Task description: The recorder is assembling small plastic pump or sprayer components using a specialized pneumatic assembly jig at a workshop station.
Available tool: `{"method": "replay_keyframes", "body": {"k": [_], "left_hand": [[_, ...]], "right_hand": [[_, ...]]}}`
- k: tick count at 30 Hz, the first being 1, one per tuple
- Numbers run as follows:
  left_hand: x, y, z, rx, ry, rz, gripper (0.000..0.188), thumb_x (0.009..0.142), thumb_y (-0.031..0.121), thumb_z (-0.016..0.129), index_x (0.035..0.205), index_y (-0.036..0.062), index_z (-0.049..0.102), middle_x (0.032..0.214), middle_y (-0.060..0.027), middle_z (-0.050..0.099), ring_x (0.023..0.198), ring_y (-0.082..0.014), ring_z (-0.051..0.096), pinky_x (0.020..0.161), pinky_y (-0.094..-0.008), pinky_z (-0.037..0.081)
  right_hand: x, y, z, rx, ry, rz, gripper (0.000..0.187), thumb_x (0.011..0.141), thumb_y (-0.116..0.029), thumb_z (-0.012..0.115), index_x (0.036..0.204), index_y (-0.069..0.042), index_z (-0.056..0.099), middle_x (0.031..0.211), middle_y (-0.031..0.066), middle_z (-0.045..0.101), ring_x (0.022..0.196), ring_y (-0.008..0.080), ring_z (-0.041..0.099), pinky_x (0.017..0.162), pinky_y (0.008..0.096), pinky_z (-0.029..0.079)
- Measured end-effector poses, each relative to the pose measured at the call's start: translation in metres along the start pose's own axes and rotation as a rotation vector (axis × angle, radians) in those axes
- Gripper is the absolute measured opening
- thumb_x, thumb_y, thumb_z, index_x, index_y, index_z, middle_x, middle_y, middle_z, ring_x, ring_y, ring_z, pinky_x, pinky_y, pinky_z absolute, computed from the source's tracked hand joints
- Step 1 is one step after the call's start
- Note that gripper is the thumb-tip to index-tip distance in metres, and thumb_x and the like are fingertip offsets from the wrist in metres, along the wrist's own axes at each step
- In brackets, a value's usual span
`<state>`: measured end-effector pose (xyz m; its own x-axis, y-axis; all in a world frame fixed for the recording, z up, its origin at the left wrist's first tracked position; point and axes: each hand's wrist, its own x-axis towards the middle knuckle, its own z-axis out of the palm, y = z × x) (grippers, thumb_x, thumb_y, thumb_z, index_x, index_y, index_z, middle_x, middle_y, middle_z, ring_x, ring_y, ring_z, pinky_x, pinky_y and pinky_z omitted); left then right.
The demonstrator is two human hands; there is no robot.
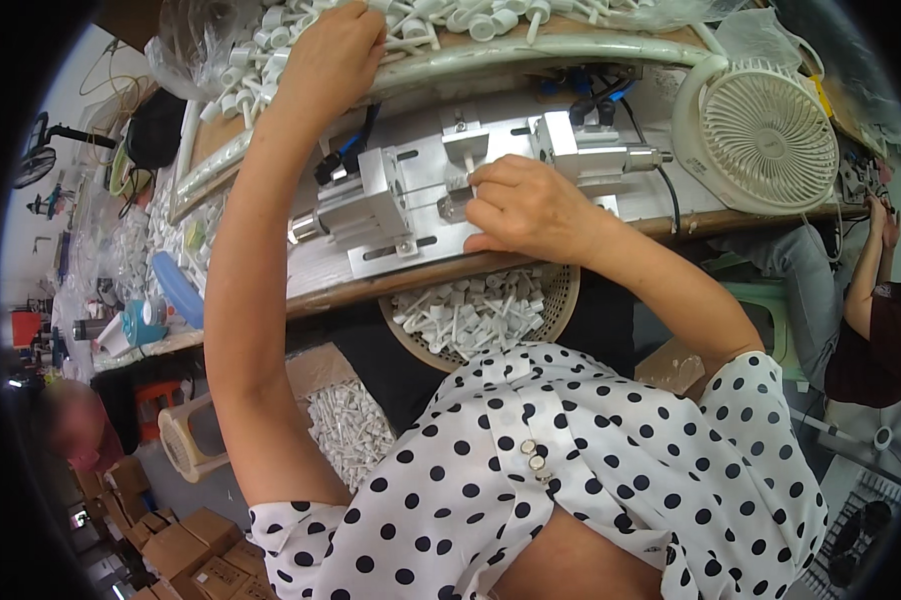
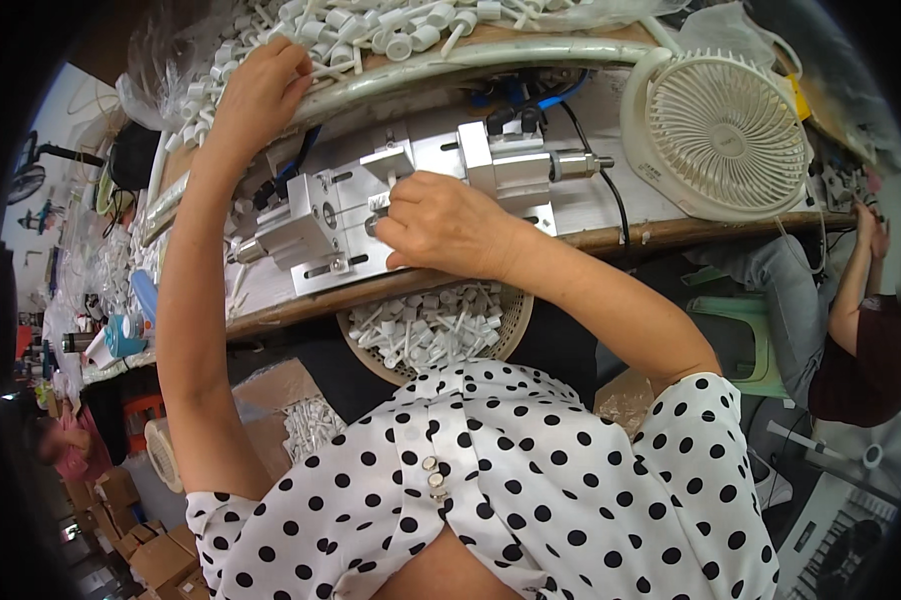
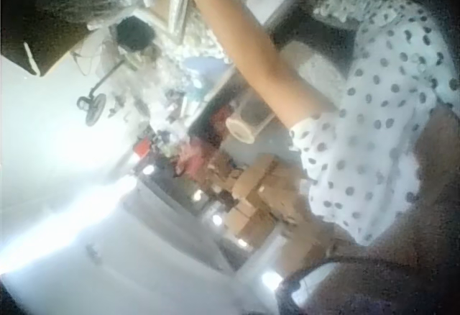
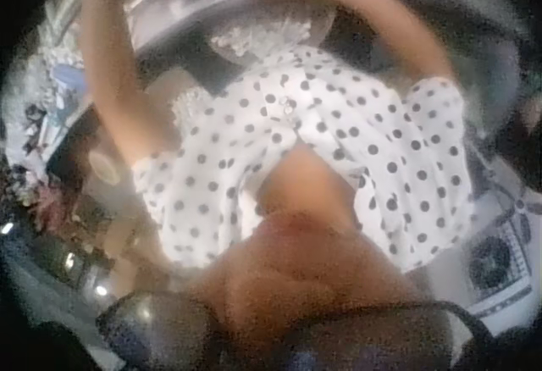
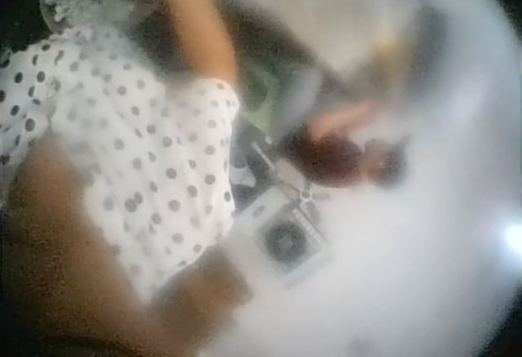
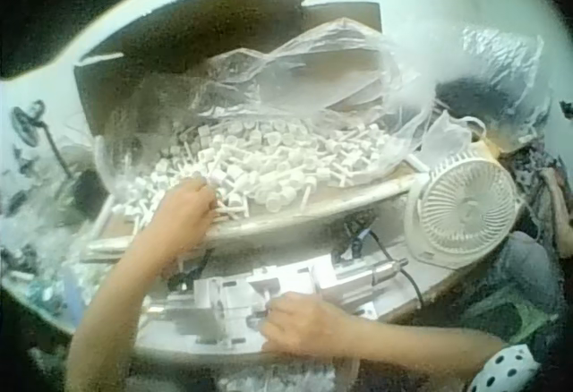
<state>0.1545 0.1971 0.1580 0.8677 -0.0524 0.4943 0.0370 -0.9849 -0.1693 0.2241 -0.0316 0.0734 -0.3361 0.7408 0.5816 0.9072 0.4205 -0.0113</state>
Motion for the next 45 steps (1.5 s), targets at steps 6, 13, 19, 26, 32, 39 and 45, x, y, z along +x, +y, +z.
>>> {"method": "replay_keyframes", "body": {"k": [6,13,19,26,32,39,45], "left_hand": [[-0.016,0.03,-0.011,-0.217,0.254,-0.07,0.011,0.079,0.003,0.057,0.09,0.0028,0.055,0.082,-0.0088,0.057,0.069,-0.025,0.056,0.062,-0.0299,0.045],[-0.098,0.144,-0.011,-0.831,0.381,-0.691,0.015,0.071,0.005,0.069,0.086,0.0027,0.065,0.084,-0.0065,0.059,0.072,-0.0143,0.055,0.056,-0.0235,0.045],[-0.111,0.187,0.017,-0.72,0.29,-0.531,0.026,0.069,0.002,0.068,0.094,0.0002,0.06,0.104,-0.0142,0.054,0.084,-0.0268,0.057,0.068,-0.0332,0.048],[-0.095,0.177,0.025,-0.529,0.166,-0.419,0.03,0.07,0.004,0.067,0.097,-0.0018,0.055,0.108,-0.0167,0.052,0.094,-0.0332,0.055,0.077,-0.036,0.046],[-0.088,0.17,0.013,-0.553,0.066,-0.429,0.031,0.07,0.008,0.069,0.098,0.0004,0.055,0.103,-0.0148,0.054,0.089,-0.0312,0.056,0.075,-0.0367,0.046],[-0.04,0.043,-0.009,-0.144,0.283,-0.23,0.015,0.075,0.009,0.058,0.088,0.0043,0.062,0.087,-0.0117,0.06,0.084,-0.0273,0.057,0.075,-0.0385,0.044],[-0.022,-0.022,-0.009,-0.239,-0.147,-0.309,0.019,0.077,0.012,0.058,0.091,-0.0001,0.06,0.085,-0.0119,0.061,0.076,-0.0225,0.057,0.07,-0.0323,0.044]], "right_hand": [[0.005,0.002,-0.008,0.035,-0.1,0.108,0.034,0.065,-0.034,0.067,0.073,-0.006,0.05,0.069,0.0063,0.055,0.074,0.0238,0.059,0.067,0.033,0.047],[0.039,0.093,-0.096,-0.39,-0.134,0.32,0.019,0.076,-0.004,0.055,0.094,-0.001,0.06,0.085,0.0146,0.061,0.084,0.0287,0.058,0.074,0.0358,0.045],[0.048,0.134,-0.087,-0.155,-0.249,0.821,0.018,0.075,-0.007,0.054,0.091,-0.005,0.062,0.089,0.0182,0.06,0.089,0.0339,0.056,0.078,0.0386,0.044],[0.03,0.095,-0.11,0.401,0.176,0.693,0.015,0.077,-0.012,0.056,0.088,-0.004,0.061,0.085,0.0174,0.06,0.083,0.0336,0.058,0.074,0.0411,0.046],[-0.003,0.037,-0.104,0.784,0.237,0.876,0.017,0.087,-0.016,0.052,0.101,-0.007,0.059,0.077,0.0027,0.061,0.056,0.0055,0.054,0.041,0.016,0.038],[-0.02,-0.022,-0.067,0.667,-0.056,0.665,0.034,0.079,-0.012,0.063,0.11,-0.006,0.049,0.076,0.0049,0.058,0.067,0.0156,0.057,0.061,0.0268,0.047],[-0.005,-0.017,-0.028,0.216,0.102,0.213,0.022,0.061,-0.015,0.072,0.074,-0.004,0.057,0.074,0.0074,0.057,0.078,0.0214,0.055,0.067,0.0326,0.045]]}}
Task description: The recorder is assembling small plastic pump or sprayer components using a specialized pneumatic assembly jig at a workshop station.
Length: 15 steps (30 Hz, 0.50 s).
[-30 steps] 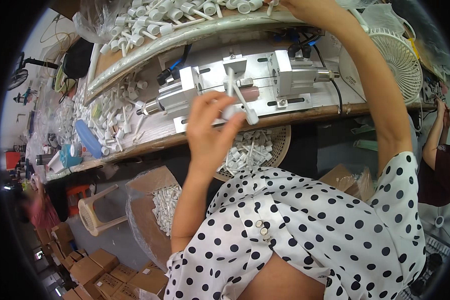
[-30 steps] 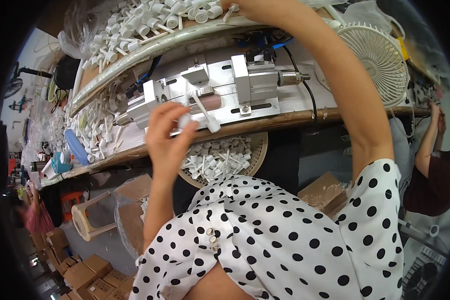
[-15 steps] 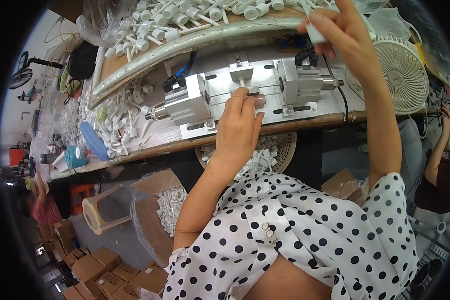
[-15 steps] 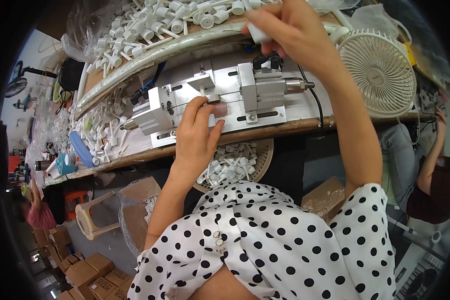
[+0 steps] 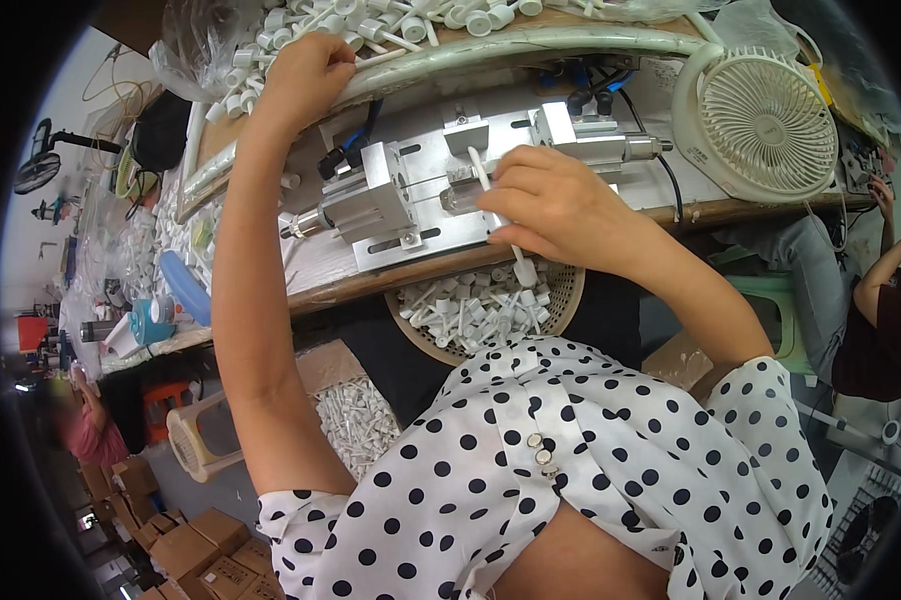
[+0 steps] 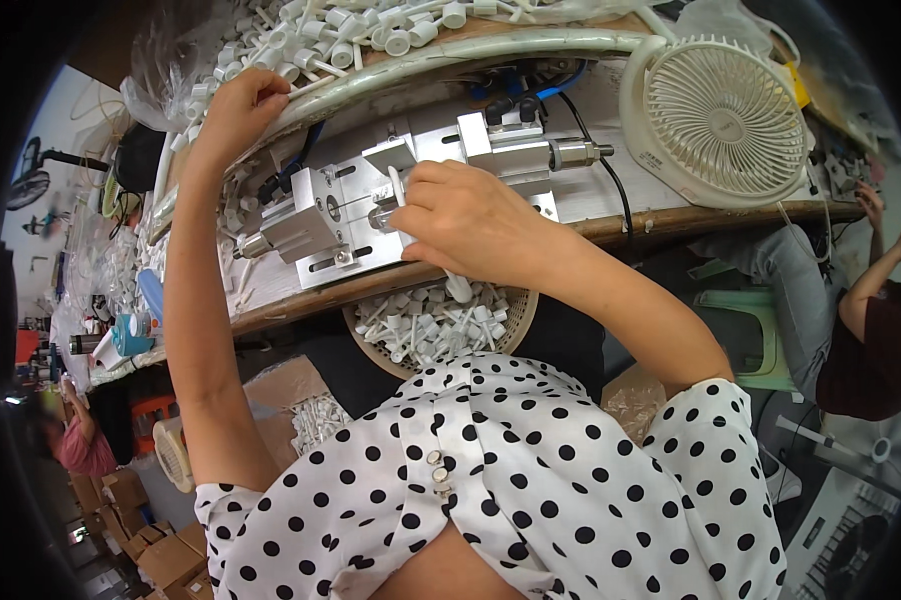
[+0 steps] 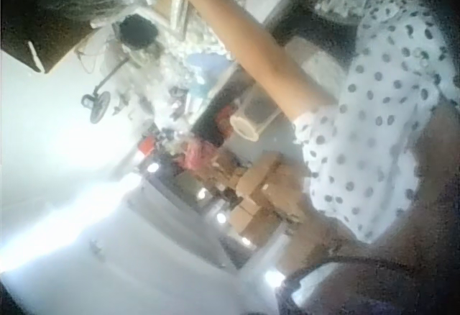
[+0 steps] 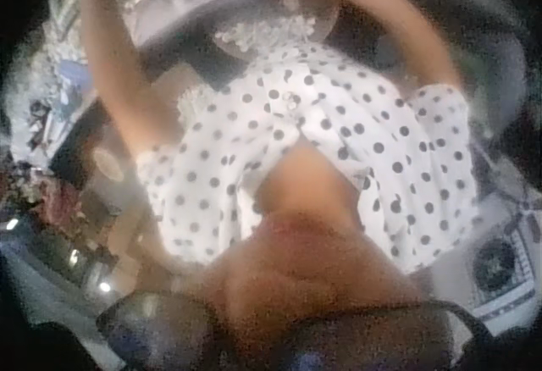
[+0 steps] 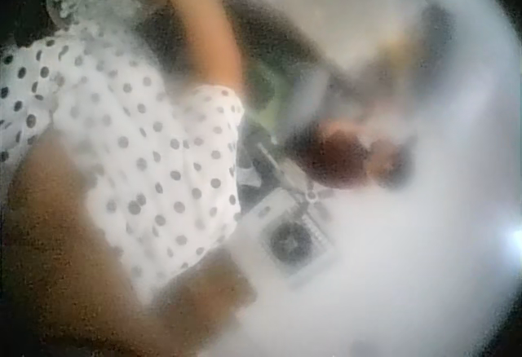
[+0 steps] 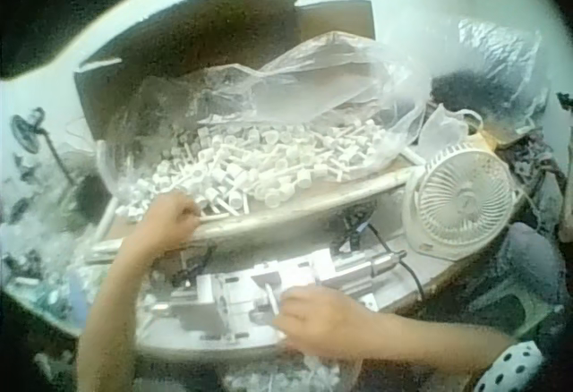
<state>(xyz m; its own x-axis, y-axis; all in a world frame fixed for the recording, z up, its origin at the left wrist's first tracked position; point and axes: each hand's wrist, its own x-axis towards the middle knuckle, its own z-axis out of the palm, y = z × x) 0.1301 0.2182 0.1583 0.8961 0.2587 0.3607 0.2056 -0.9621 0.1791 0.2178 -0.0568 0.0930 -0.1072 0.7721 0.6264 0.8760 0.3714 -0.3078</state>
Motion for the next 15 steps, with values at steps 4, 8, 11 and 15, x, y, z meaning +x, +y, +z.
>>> {"method": "replay_keyframes", "body": {"k": [4,8,11,15], "left_hand": [[-0.004,0.009,-0.008,-0.017,-0.022,0.011,0.014,0.076,0.011,0.059,0.086,0.0004,0.059,0.08,-0.0106,0.061,0.072,-0.0211,0.057,0.067,-0.0326,0.044],[-0.018,0.02,-0.005,-0.074,0.209,0.002,0.01,0.077,0.004,0.056,0.086,0.0017,0.058,0.082,-0.0107,0.06,0.069,-0.0212,0.056,0.064,-0.0323,0.044],[-0.025,0.022,-0.002,0.0,0.16,0.103,0.01,0.077,0.001,0.056,0.088,0.0013,0.057,0.09,-0.0102,0.059,0.068,-0.0206,0.057,0.062,-0.0305,0.044],[-0.046,0.037,-0.006,-0.13,0.302,0.067,0.014,0.076,0.004,0.06,0.089,0.0028,0.06,0.088,-0.0113,0.058,0.072,-0.0252,0.058,0.062,-0.0332,0.045]], "right_hand": [[0.009,0.015,0.016,-0.142,-0.071,-0.134,0.02,0.059,-0.013,0.071,0.066,-0.003,0.054,0.069,0.0062,0.055,0.075,0.0212,0.053,0.071,0.0321,0.043],[0.012,0.015,0.018,-0.198,-0.114,-0.144,0.019,0.061,-0.016,0.069,0.064,-0.006,0.053,0.067,0.0056,0.055,0.075,0.0205,0.054,0.072,0.0317,0.043],[0.014,0.013,0.012,-0.19,-0.218,-0.093,0.02,0.062,-0.018,0.069,0.067,-0.005,0.054,0.069,0.0059,0.056,0.076,0.0216,0.054,0.072,0.0326,0.044],[0.033,0.03,-0.006,0.066,-0.145,-0.033,0.025,0.069,-0.024,0.07,0.084,-0.007,0.059,0.077,0.0076,0.058,0.076,0.0258,0.056,0.067,0.0359,0.046]]}}
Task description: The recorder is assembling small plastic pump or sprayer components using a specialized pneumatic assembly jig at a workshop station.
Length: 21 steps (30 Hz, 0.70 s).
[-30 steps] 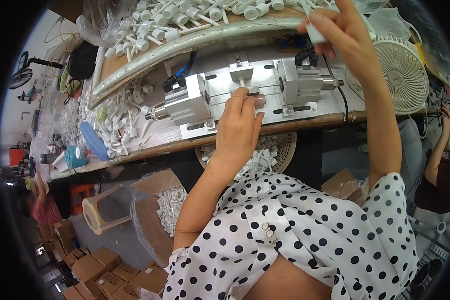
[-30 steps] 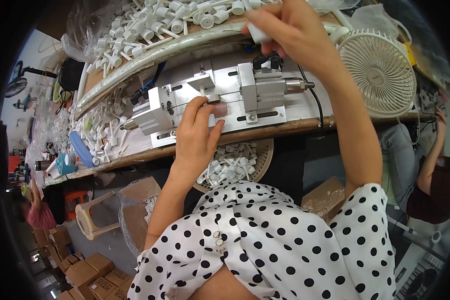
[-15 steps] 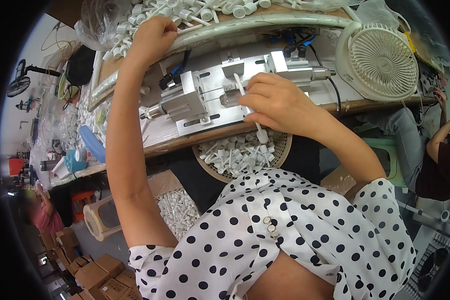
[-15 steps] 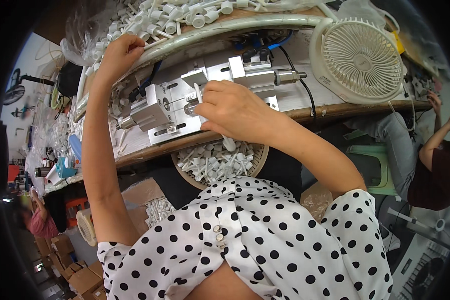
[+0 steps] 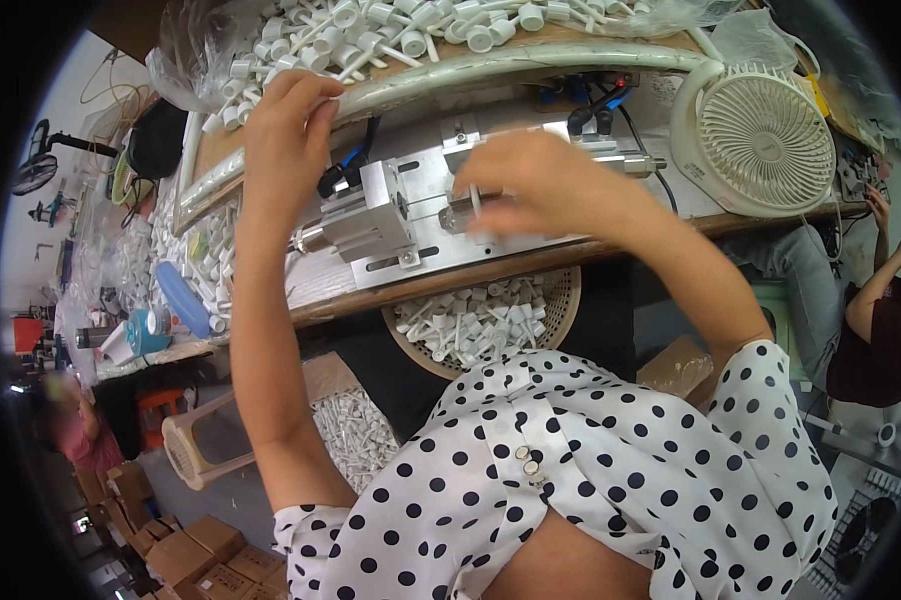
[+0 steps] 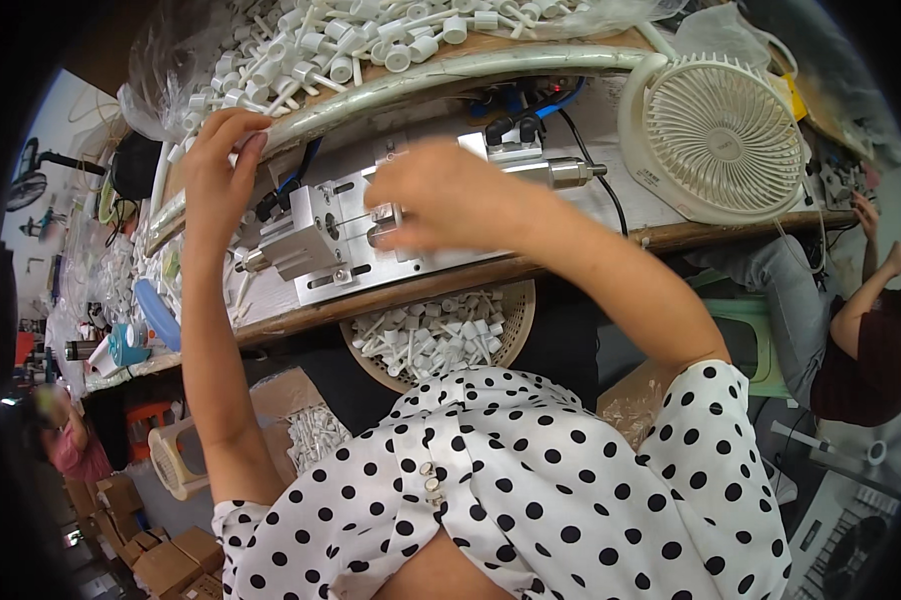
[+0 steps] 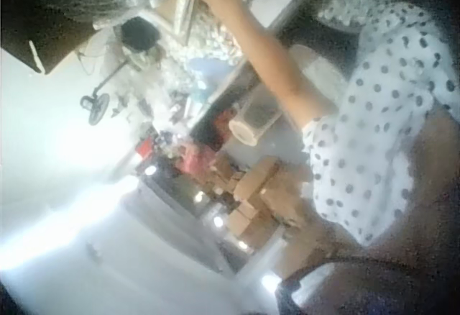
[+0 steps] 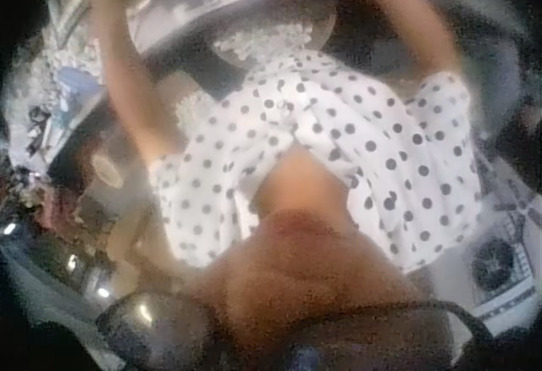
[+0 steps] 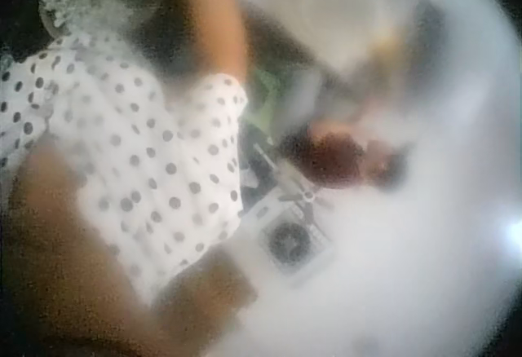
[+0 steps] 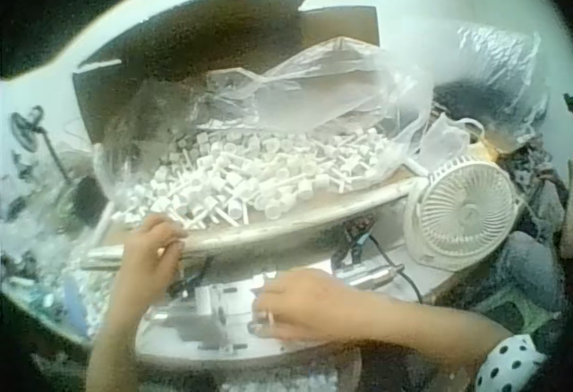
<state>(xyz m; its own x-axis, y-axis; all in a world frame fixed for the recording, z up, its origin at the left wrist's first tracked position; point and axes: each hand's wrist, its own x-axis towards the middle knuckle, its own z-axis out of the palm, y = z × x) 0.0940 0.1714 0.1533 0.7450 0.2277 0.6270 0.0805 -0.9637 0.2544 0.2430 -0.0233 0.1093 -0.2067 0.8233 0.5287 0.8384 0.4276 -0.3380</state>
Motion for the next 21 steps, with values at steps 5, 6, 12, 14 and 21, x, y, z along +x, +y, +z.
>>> {"method": "replay_keyframes", "body": {"k": [5,6,12,14,21], "left_hand": [[-0.07,0.069,0.014,-0.234,0.115,-0.221,0.023,0.07,0.008,0.07,0.091,0.0029,0.062,0.097,-0.0106,0.058,0.076,-0.0183,0.059,0.06,-0.0292,0.049],[-0.083,0.084,0.026,-0.241,0.1,-0.214,0.024,0.069,0.008,0.071,0.091,0.0021,0.062,0.099,-0.0124,0.057,0.079,-0.021,0.06,0.063,-0.0303,0.049],[-0.101,0.112,0.083,-0.306,0.03,-0.216,0.027,0.069,0.006,0.069,0.093,-0.0007,0.058,0.105,-0.0175,0.054,0.093,-0.0343,0.055,0.077,-0.0377,0.046],[-0.098,0.112,0.088,-0.265,0.052,-0.182,0.027,0.069,0.007,0.07,0.092,-0.001,0.058,0.105,-0.0168,0.054,0.091,-0.0332,0.057,0.075,-0.036,0.047],[-0.085,0.112,0.083,-0.201,-0.009,-0.175,0.028,0.071,0.007,0.068,0.093,-0.002,0.052,0.105,-0.0169,0.052,0.088,-0.0334,0.057,0.072,-0.0361,0.047]], "right_hand": [[0.038,0.053,-0.047,-0.421,0.255,0.227,0.012,0.076,-0.014,0.061,0.085,-0.005,0.061,0.089,0.0074,0.062,0.075,0.0187,0.059,0.066,0.0285,0.047],[0.046,0.06,-0.05,-0.453,0.208,0.3,0.018,0.076,-0.019,0.059,0.084,-0.004,0.062,0.086,0.014,0.061,0.077,0.0271,0.059,0.067,0.0354,0.047],[0.071,0.071,-0.053,-0.525,-0.078,0.525,0.032,0.073,-0.032,0.058,0.076,-0.001,0.065,0.079,0.0223,0.061,0.073,0.0379,0.059,0.068,0.0423,0.047],[0.068,0.072,-0.057,-0.537,-0.075,0.575,0.032,0.072,-0.033,0.059,0.074,-0.001,0.065,0.078,0.0226,0.061,0.072,0.0386,0.059,0.068,0.0421,0.047],[0.033,0.091,-0.081,0.537,0.268,0.764,0.025,0.079,-0.026,0.057,0.084,-0.003,0.064,0.079,0.0052,0.065,0.074,0.0163,0.061,0.065,0.0339,0.048]]}}
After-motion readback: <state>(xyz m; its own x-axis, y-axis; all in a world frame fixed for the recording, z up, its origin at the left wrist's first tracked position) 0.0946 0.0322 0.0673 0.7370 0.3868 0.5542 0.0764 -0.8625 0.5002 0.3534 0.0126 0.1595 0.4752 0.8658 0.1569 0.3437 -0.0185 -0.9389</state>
